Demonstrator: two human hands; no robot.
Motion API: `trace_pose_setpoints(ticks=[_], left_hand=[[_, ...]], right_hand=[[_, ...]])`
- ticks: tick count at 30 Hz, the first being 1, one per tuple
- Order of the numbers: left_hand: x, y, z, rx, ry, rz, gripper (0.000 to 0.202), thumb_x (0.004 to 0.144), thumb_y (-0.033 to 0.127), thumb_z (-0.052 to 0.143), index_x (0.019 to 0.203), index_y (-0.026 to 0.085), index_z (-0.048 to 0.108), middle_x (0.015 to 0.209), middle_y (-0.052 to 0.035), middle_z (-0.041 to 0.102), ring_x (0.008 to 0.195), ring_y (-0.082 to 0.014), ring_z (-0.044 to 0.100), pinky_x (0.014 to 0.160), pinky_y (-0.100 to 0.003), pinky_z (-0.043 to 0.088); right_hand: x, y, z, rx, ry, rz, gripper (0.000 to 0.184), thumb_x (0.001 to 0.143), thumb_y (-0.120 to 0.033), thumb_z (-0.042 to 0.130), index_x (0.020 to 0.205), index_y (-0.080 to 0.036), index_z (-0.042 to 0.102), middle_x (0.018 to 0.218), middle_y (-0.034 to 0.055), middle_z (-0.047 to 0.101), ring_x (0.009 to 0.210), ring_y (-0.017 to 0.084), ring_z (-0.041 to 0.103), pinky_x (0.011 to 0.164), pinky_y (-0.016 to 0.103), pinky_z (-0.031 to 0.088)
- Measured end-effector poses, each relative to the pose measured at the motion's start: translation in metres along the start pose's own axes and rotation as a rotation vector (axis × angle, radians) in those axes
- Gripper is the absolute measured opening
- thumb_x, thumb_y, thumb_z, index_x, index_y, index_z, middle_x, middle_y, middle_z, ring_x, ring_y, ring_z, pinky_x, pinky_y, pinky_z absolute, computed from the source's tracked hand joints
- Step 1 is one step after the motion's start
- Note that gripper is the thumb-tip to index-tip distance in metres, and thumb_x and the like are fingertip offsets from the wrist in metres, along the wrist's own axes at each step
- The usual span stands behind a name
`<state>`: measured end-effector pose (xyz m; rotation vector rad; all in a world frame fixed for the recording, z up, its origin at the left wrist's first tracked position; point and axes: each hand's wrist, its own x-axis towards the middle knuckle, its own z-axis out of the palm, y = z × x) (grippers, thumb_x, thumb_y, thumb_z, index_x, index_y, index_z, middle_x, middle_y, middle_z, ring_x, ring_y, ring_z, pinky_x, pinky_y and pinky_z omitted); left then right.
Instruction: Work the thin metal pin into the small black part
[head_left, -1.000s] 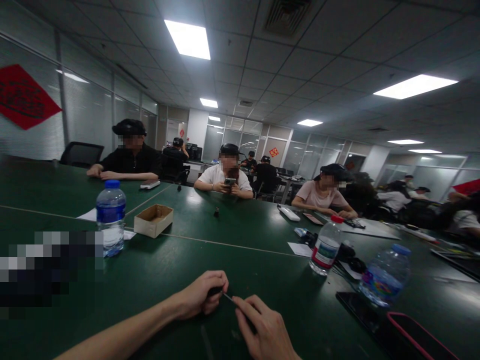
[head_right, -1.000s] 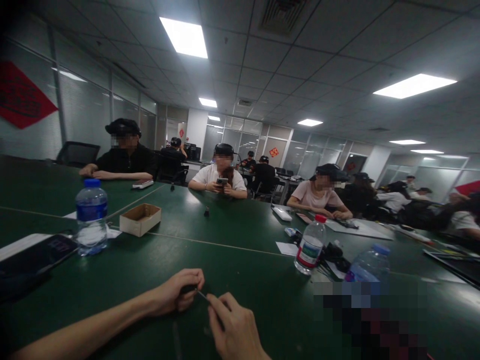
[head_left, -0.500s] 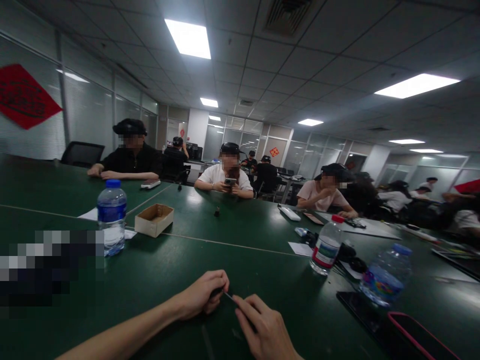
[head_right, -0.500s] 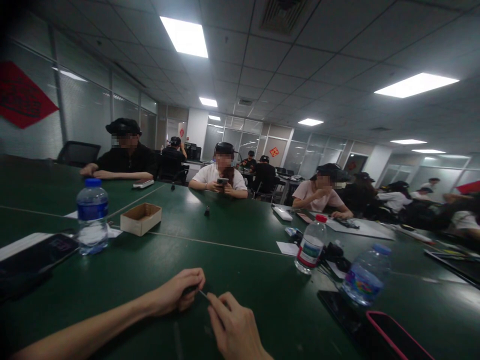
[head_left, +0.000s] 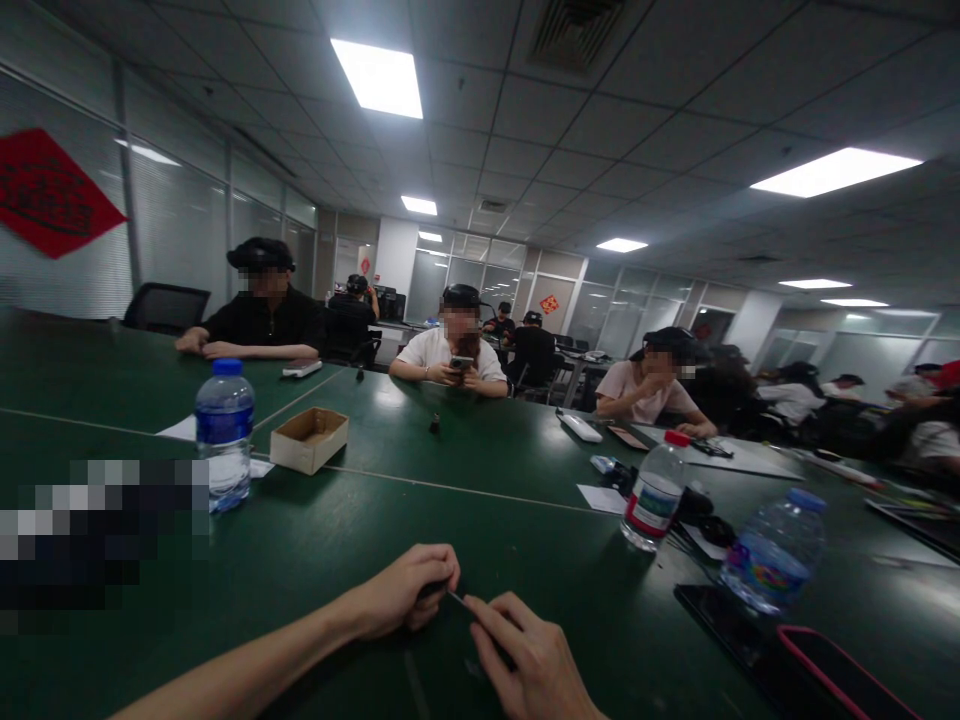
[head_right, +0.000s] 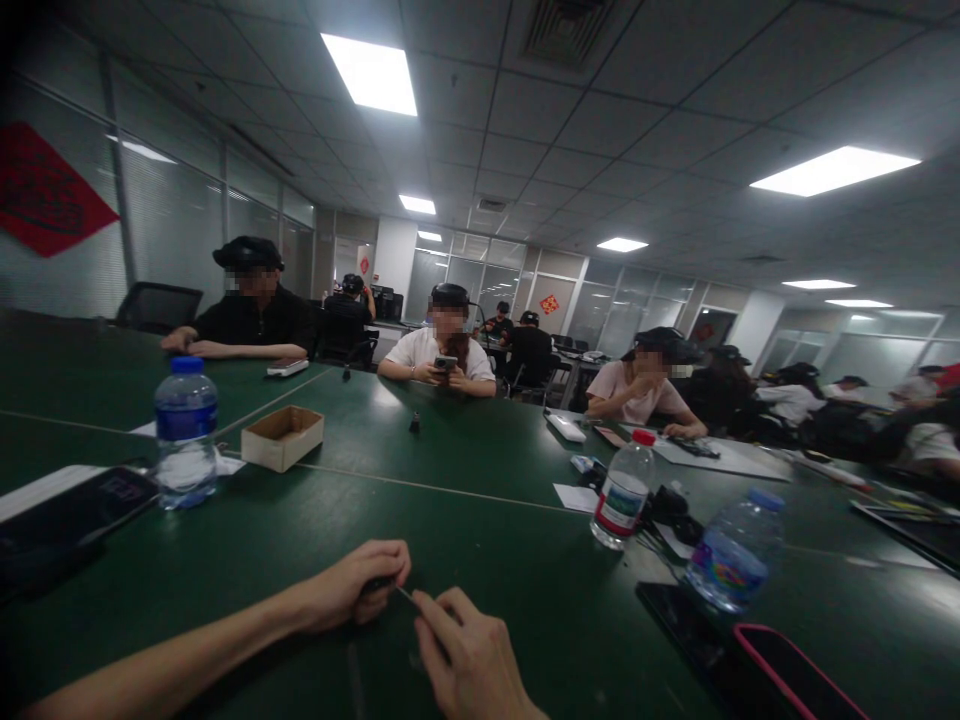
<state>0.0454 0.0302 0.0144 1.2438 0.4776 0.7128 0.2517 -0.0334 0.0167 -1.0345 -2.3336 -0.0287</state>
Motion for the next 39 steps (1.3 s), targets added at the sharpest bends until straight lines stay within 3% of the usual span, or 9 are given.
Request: trace_pose_setpoints(ticks=[11, 24, 32, 39], left_hand=[[0.0, 0.0, -0.001, 0.004, -0.009, -0.008, 0.021, 0.085, 0.039, 0.053, 0.081, 0.018, 0.05, 0.046, 0.01, 0.03, 0.036, -0.0061, 0.023, 0.037, -0.019, 0.016], [-0.004, -0.004, -0.004, -0.021, -0.061, -0.018, 0.015, 0.086, 0.03, 0.05, 0.079, 0.017, 0.052, 0.046, 0.0087, 0.03, 0.038, -0.0071, 0.022, 0.039, -0.02, 0.017], [-0.002, -0.007, -0.004, -0.042, -0.033, 0.0, 0.016, 0.086, 0.031, 0.05, 0.078, 0.017, 0.052, 0.044, 0.0089, 0.029, 0.037, -0.0071, 0.021, 0.038, -0.02, 0.017], [0.004, -0.015, -0.006, -0.011, 0.038, 0.022, 0.024, 0.087, 0.042, 0.05, 0.082, 0.019, 0.051, 0.046, 0.0093, 0.031, 0.036, -0.007, 0.022, 0.036, -0.019, 0.017]], right_hand=[[-0.001, 0.004, 0.004, 0.015, -0.009, -0.005, 0.036, 0.098, -0.021, 0.042, 0.13, -0.02, 0.059, 0.093, 0.0083, 0.066, 0.071, 0.014, 0.065, 0.061, 0.023, 0.052], [-0.003, -0.005, -0.003, 0.015, -0.009, -0.031, 0.038, 0.09, -0.022, 0.053, 0.128, -0.018, 0.06, 0.093, 0.0098, 0.066, 0.068, 0.014, 0.063, 0.057, 0.023, 0.049], [-0.005, 0.002, 0.0, 0.007, -0.013, -0.071, 0.04, 0.092, -0.018, 0.049, 0.131, -0.019, 0.058, 0.092, 0.0094, 0.066, 0.067, 0.015, 0.063, 0.058, 0.024, 0.05], [-0.003, 0.006, 0.005, -0.035, 0.023, -0.057, 0.039, 0.093, -0.016, 0.045, 0.13, -0.018, 0.057, 0.092, 0.0098, 0.066, 0.069, 0.015, 0.066, 0.06, 0.022, 0.053]])
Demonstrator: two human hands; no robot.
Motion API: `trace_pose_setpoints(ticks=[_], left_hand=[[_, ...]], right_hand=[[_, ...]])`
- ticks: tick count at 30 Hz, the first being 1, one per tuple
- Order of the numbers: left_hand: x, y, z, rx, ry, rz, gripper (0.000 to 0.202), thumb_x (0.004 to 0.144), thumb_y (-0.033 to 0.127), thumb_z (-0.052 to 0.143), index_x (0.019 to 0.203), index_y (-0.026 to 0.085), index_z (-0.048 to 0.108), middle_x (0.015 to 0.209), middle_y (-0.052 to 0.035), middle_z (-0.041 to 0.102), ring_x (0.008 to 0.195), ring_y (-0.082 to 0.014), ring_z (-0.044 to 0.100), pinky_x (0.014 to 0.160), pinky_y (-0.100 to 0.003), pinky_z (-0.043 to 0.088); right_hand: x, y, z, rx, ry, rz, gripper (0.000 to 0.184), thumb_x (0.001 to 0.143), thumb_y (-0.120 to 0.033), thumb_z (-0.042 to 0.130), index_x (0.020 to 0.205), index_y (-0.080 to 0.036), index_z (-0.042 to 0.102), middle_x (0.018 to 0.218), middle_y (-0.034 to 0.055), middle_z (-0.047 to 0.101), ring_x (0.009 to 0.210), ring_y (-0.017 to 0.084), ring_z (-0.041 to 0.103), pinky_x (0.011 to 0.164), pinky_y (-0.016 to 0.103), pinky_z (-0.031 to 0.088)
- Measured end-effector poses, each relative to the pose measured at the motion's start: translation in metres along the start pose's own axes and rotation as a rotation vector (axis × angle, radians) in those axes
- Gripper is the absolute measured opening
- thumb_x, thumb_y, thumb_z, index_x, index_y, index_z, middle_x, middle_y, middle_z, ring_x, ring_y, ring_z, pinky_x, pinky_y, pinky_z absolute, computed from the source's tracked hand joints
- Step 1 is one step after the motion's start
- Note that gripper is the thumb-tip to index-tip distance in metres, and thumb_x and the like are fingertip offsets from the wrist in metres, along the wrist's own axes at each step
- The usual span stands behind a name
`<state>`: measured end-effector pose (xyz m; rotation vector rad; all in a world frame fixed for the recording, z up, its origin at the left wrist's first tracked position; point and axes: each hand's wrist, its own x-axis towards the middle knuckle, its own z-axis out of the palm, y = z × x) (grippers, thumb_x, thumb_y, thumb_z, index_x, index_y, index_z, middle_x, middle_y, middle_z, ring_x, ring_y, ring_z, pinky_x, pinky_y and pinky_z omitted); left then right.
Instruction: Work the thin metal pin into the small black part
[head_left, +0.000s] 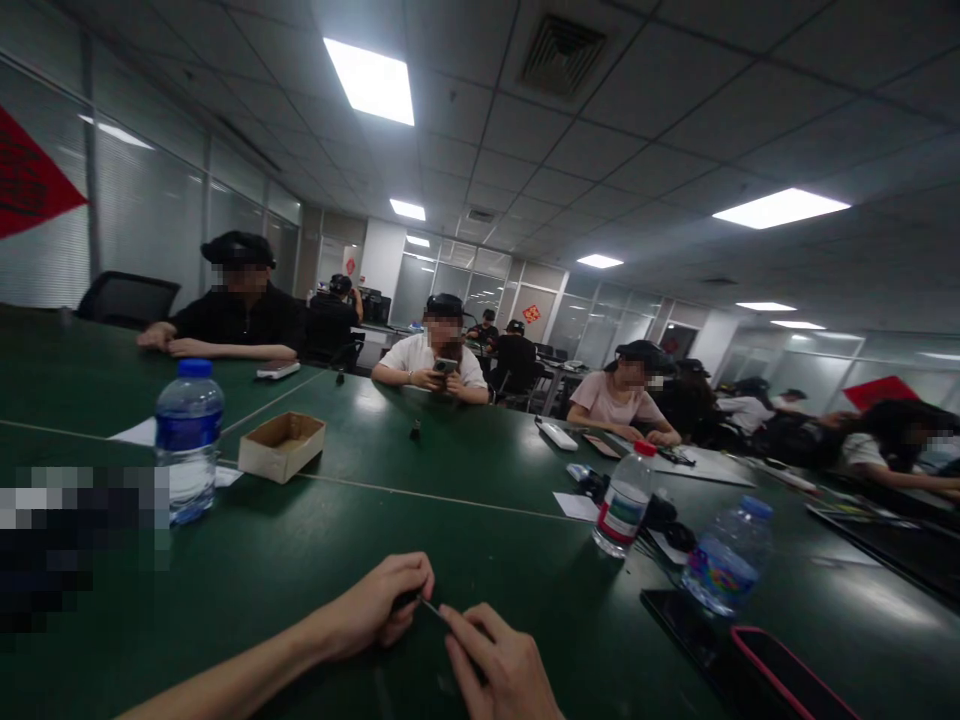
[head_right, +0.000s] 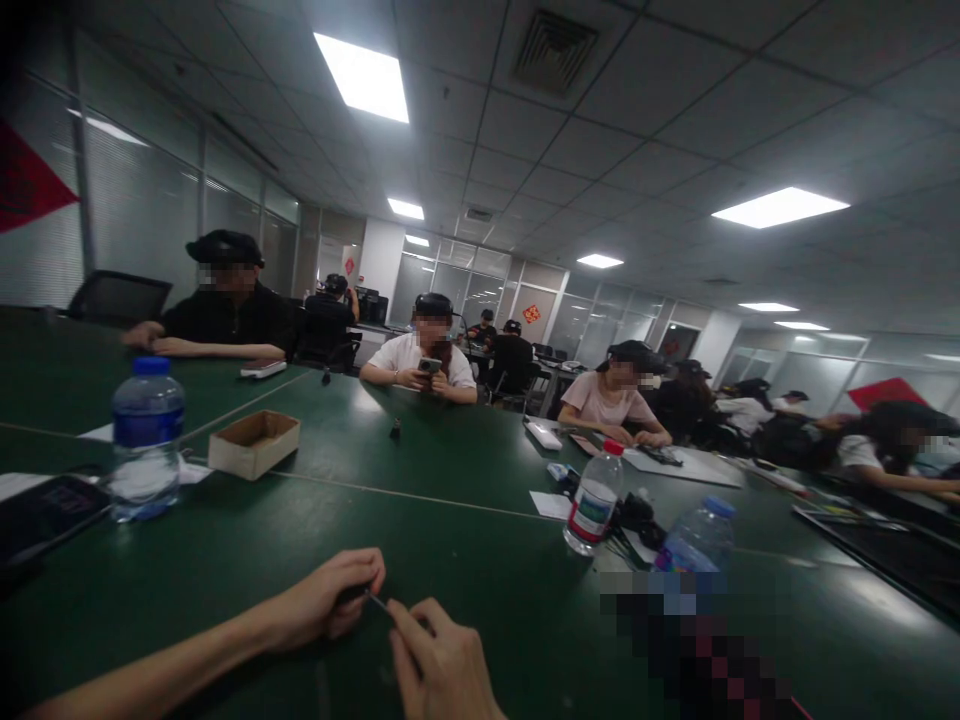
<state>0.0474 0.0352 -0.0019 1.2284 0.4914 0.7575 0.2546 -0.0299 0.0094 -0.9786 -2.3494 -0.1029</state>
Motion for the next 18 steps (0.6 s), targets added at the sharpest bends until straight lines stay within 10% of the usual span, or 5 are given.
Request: trace_pose_setpoints(ticks=[18], left_hand=[[-0.004, 0.012, 0.004, 0.102, -0.074, 0.009, 0.02, 0.084, 0.035, 0.051, 0.08, 0.016, 0.054, 0.046, 0.0089, 0.032, 0.036, -0.0075, 0.026, 0.038, -0.02, 0.019]], right_hand=[[0.0, 0.005, -0.001, -0.007, 0.054, -0.098, 0.037, 0.089, -0.017, 0.051, 0.124, -0.018, 0.062, 0.085, 0.0085, 0.068, 0.06, 0.014, 0.065, 0.048, 0.019, 0.049]])
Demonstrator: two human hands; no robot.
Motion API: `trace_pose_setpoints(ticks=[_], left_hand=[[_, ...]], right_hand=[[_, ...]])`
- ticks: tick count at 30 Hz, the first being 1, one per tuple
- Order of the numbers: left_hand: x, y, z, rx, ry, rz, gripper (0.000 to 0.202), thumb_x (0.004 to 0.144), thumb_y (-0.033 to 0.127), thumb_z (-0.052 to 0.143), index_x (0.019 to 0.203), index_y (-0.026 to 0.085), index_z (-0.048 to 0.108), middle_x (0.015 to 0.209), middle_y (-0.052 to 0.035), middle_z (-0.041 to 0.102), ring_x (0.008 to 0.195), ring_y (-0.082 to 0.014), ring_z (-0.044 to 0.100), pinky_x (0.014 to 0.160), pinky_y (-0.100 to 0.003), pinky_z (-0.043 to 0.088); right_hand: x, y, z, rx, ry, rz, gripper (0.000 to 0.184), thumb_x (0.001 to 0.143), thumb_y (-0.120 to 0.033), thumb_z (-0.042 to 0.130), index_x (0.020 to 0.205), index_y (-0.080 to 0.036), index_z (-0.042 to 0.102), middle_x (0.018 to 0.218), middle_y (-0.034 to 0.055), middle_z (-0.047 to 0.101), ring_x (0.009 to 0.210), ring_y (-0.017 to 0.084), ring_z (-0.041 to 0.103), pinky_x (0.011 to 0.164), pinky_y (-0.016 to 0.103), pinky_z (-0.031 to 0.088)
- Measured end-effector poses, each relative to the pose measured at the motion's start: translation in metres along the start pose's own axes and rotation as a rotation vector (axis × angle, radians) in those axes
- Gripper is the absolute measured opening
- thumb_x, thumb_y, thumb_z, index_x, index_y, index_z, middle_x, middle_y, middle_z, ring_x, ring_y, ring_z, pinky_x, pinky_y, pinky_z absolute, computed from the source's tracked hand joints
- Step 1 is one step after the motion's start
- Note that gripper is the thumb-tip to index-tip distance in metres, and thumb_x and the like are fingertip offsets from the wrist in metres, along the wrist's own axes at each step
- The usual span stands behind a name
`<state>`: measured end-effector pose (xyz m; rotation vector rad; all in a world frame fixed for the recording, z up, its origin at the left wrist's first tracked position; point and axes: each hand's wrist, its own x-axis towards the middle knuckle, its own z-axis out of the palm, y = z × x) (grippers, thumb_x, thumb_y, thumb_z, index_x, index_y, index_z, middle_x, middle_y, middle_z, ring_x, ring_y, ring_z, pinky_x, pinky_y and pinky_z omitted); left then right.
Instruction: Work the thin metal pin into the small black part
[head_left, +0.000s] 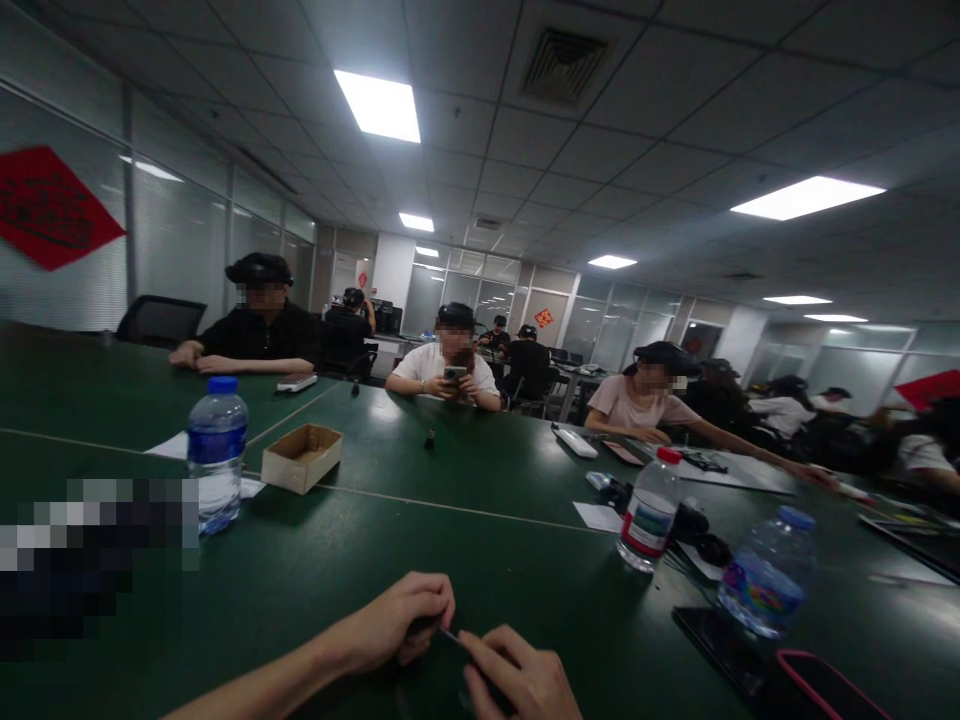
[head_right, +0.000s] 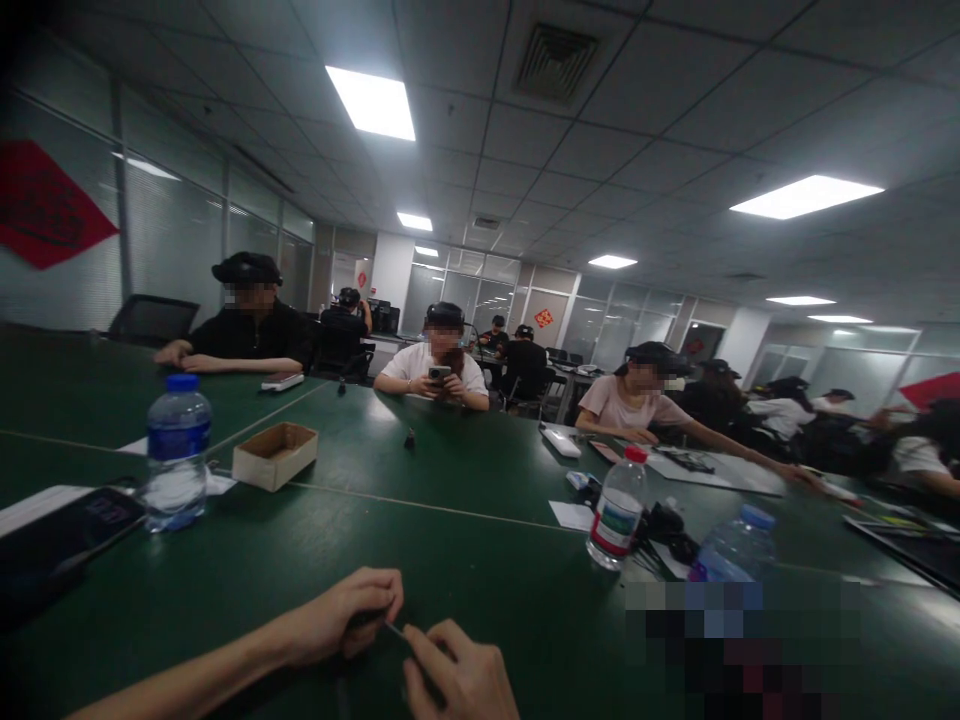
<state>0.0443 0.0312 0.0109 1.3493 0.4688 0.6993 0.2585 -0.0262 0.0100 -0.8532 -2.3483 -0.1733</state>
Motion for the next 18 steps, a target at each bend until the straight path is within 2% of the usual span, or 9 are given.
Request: trace_pose_setpoints(ticks=[5, 13, 18], left_hand=[[0.001, -0.003, -0.001, -0.07, 0.012, -0.005, 0.017, 0.083, 0.033, 0.049, 0.078, 0.017, 0.054, 0.043, 0.0089, 0.03, 0.035, -0.0079, 0.024, 0.037, -0.021, 0.02], [0.008, -0.012, 0.0, -0.092, 0.096, 0.025, 0.025, 0.087, 0.043, 0.047, 0.082, 0.018, 0.051, 0.044, 0.0098, 0.031, 0.033, -0.0079, 0.02, 0.034, -0.02, 0.016], [0.008, -0.012, -0.001, -0.047, 0.108, 0.012, 0.029, 0.087, 0.047, 0.049, 0.084, 0.018, 0.051, 0.048, 0.0095, 0.034, 0.035, -0.0073, 0.024, 0.035, -0.02, 0.018]], right_hand=[[0.0, 0.002, 0.0, 0.016, 0.03, -0.033, 0.04, 0.089, -0.014, 0.05, 0.127, -0.019, 0.06, 0.085, 0.0083, 0.069, 0.061, 0.014, 0.066, 0.05, 0.019, 0.05], [-0.001, 0.006, 0.009, -0.034, 0.031, 0.053, 0.037, 0.094, -0.017, 0.044, 0.128, -0.02, 0.06, 0.087, 0.0082, 0.069, 0.065, 0.015, 0.068, 0.054, 0.019, 0.053], [-0.002, 0.005, 0.008, -0.054, 0.024, 0.053, 0.037, 0.096, -0.018, 0.043, 0.129, -0.02, 0.059, 0.087, 0.0087, 0.069, 0.063, 0.014, 0.067, 0.053, 0.018, 0.053]])
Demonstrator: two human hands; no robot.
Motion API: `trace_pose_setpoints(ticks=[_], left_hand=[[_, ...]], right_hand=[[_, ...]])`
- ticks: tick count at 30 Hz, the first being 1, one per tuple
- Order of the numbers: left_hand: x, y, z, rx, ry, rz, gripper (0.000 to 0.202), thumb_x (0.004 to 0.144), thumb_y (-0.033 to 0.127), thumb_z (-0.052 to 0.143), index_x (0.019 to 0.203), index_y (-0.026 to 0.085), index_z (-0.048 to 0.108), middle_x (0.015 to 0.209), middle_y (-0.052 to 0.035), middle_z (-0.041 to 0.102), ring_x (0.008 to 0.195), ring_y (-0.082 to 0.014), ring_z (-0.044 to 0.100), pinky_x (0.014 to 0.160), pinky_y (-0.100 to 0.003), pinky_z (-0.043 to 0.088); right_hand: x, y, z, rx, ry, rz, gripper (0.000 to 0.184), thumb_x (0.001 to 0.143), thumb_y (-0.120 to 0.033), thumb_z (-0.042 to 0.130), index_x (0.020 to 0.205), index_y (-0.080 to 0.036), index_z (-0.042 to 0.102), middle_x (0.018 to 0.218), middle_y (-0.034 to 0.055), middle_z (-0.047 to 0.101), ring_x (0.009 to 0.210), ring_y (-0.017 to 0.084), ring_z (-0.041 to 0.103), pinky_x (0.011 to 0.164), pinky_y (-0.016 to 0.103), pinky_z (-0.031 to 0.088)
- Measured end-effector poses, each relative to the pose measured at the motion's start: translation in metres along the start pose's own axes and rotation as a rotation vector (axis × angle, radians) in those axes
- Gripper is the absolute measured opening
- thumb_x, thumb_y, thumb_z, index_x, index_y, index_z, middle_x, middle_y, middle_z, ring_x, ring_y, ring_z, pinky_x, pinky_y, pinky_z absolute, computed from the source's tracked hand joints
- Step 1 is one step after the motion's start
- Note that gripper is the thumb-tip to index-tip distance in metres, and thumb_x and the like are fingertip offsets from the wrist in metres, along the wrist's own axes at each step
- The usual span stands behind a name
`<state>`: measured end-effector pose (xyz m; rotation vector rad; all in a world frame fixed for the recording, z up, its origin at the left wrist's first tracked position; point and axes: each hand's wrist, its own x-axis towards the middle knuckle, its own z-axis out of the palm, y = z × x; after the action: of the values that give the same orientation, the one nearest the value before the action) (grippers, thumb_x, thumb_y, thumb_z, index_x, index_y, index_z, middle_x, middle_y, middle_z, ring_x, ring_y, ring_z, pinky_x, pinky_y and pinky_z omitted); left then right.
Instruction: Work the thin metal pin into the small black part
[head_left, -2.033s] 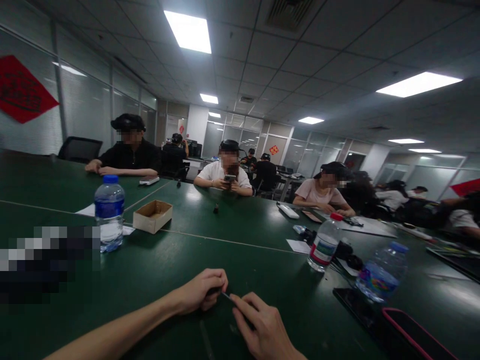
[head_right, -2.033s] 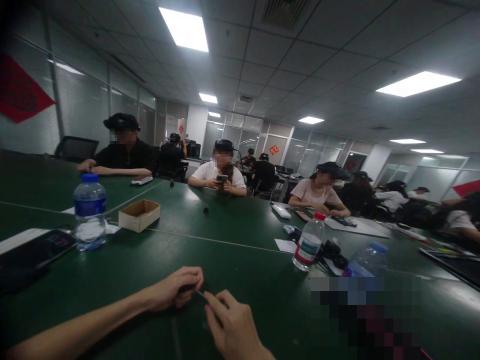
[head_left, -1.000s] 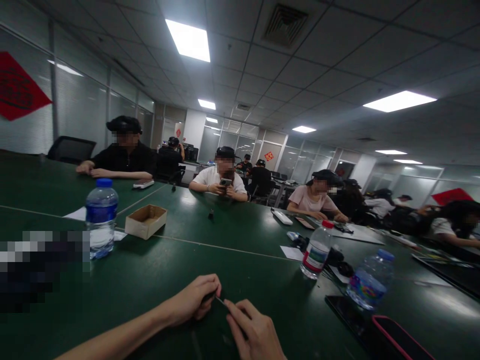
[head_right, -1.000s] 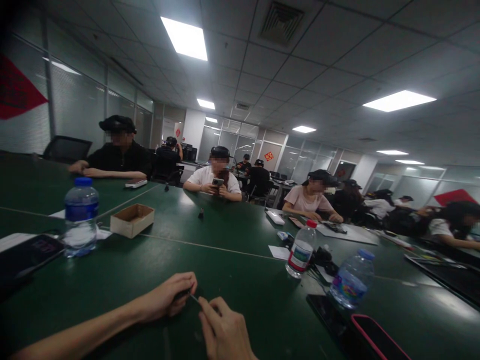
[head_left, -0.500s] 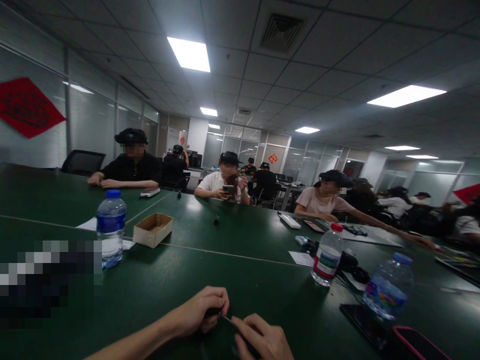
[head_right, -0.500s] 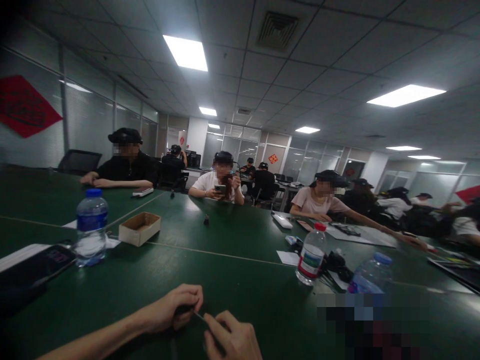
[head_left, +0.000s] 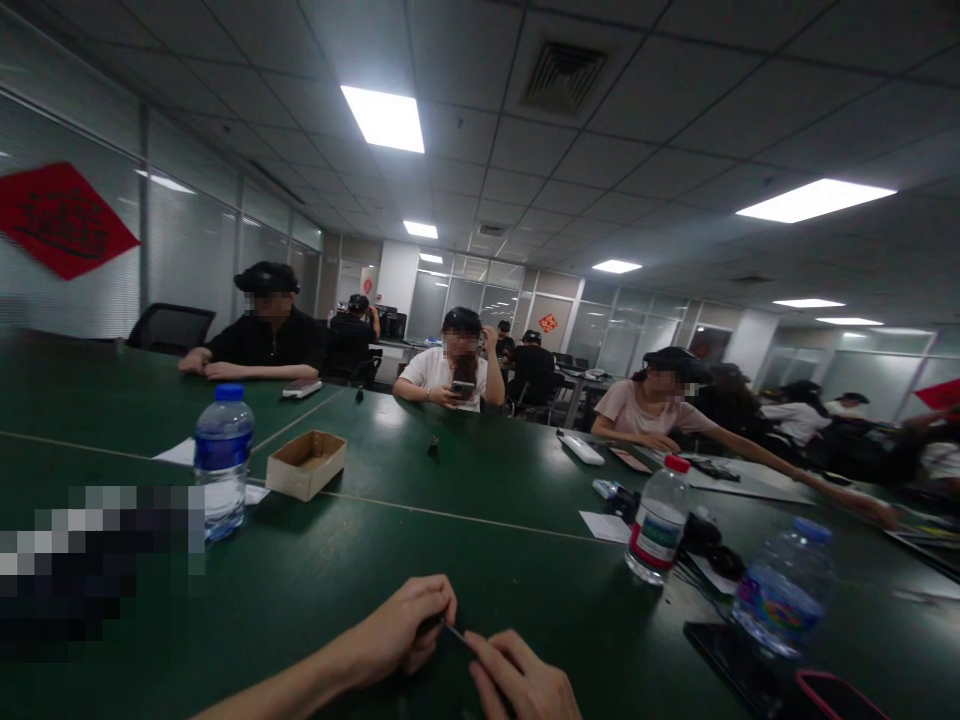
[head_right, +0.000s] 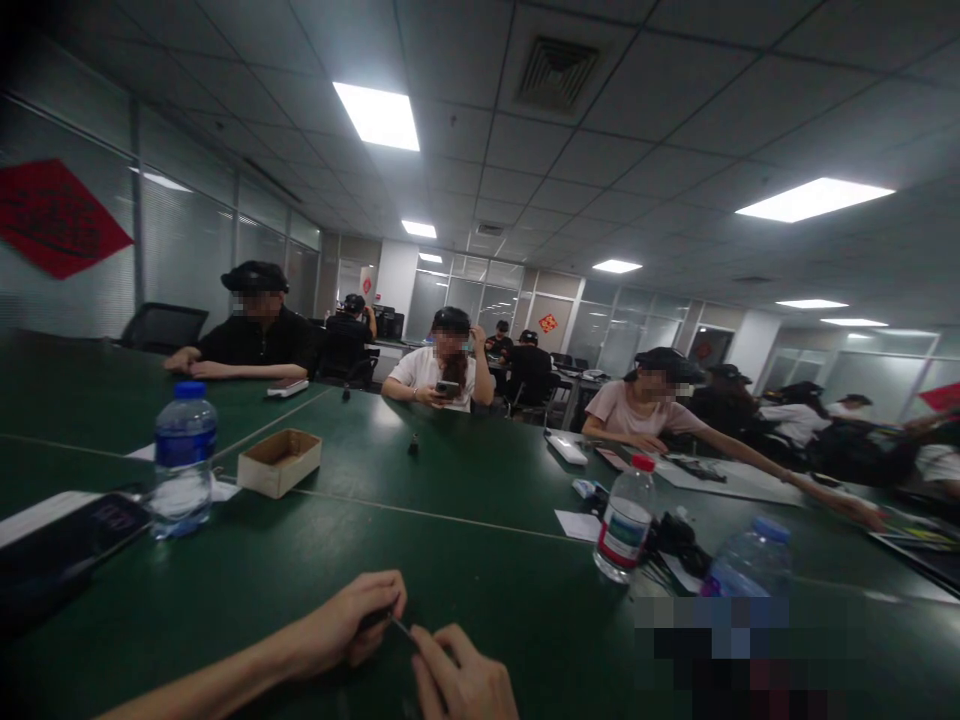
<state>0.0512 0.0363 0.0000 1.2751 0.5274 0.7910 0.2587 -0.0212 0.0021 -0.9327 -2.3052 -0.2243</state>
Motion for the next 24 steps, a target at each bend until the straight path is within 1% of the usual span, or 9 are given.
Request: trace_pose_setpoints(ticks=[8, 12, 17, 20, 24], left_hand=[[-0.0065, 0.0084, 0.001, 0.103, -0.078, 0.008, 0.023, 0.087, 0.039, 0.049, 0.082, 0.016, 0.053, 0.048, 0.0088, 0.032, 0.038, -0.0071, 0.026, 0.039, -0.02, 0.02], [-0.0069, 0.0091, 0.0002, 0.11, -0.082, -0.003, 0.023, 0.085, 0.039, 0.05, 0.081, 0.016, 0.053, 0.049, 0.0084, 0.032, 0.039, -0.0071, 0.027, 0.04, -0.02, 0.02], [-0.0073, 0.0105, 0.0012, 0.111, -0.093, 0.013, 0.023, 0.085, 0.039, 0.05, 0.081, 0.017, 0.052, 0.05, 0.0084, 0.032, 0.039, -0.0075, 0.026, 0.039, -0.02, 0.02], [-0.0075, 0.0106, 0.0016, 0.129, -0.085, 0.012, 0.022, 0.086, 0.039, 0.048, 0.081, 0.017, 0.052, 0.05, 0.0086, 0.031, 0.039, -0.0075, 0.025, 0.039, -0.02, 0.019], [-0.0073, 0.0093, 0.0015, 0.125, -0.075, -0.019, 0.024, 0.085, 0.041, 0.05, 0.082, 0.017, 0.052, 0.05, 0.009, 0.031, 0.039, -0.007, 0.025, 0.039, -0.02, 0.018]], right_hand=[[0.002, -0.0037, -0.0075, 0.063, -0.038, -0.037, 0.039, 0.09, -0.014, 0.047, 0.126, -0.02, 0.061, 0.085, 0.0078, 0.068, 0.062, 0.014, 0.066, 0.051, 0.019, 0.05], [0.0011, -0.004, -0.0069, 0.068, -0.027, -0.047, 0.039, 0.089, -0.014, 0.048, 0.126, -0.02, 0.061, 0.085, 0.0076, 0.068, 0.063, 0.014, 0.065, 0.052, 0.019, 0.05], [0.0003, -0.0056, -0.0072, 0.07, -0.05, -0.015, 0.038, 0.09, -0.015, 0.048, 0.126, -0.02, 0.06, 0.086, 0.0075, 0.068, 0.064, 0.014, 0.065, 0.053, 0.02, 0.05], [0.0002, -0.0046, -0.0061, 0.076, -0.027, -0.025, 0.038, 0.09, -0.016, 0.048, 0.125, -0.02, 0.061, 0.085, 0.0074, 0.068, 0.062, 0.014, 0.065, 0.052, 0.02, 0.05], [0.0005, -0.0035, -0.0048, 0.089, 0.0, -0.032, 0.039, 0.09, -0.016, 0.048, 0.127, -0.021, 0.06, 0.085, 0.0075, 0.068, 0.063, 0.014, 0.066, 0.053, 0.019, 0.05]])
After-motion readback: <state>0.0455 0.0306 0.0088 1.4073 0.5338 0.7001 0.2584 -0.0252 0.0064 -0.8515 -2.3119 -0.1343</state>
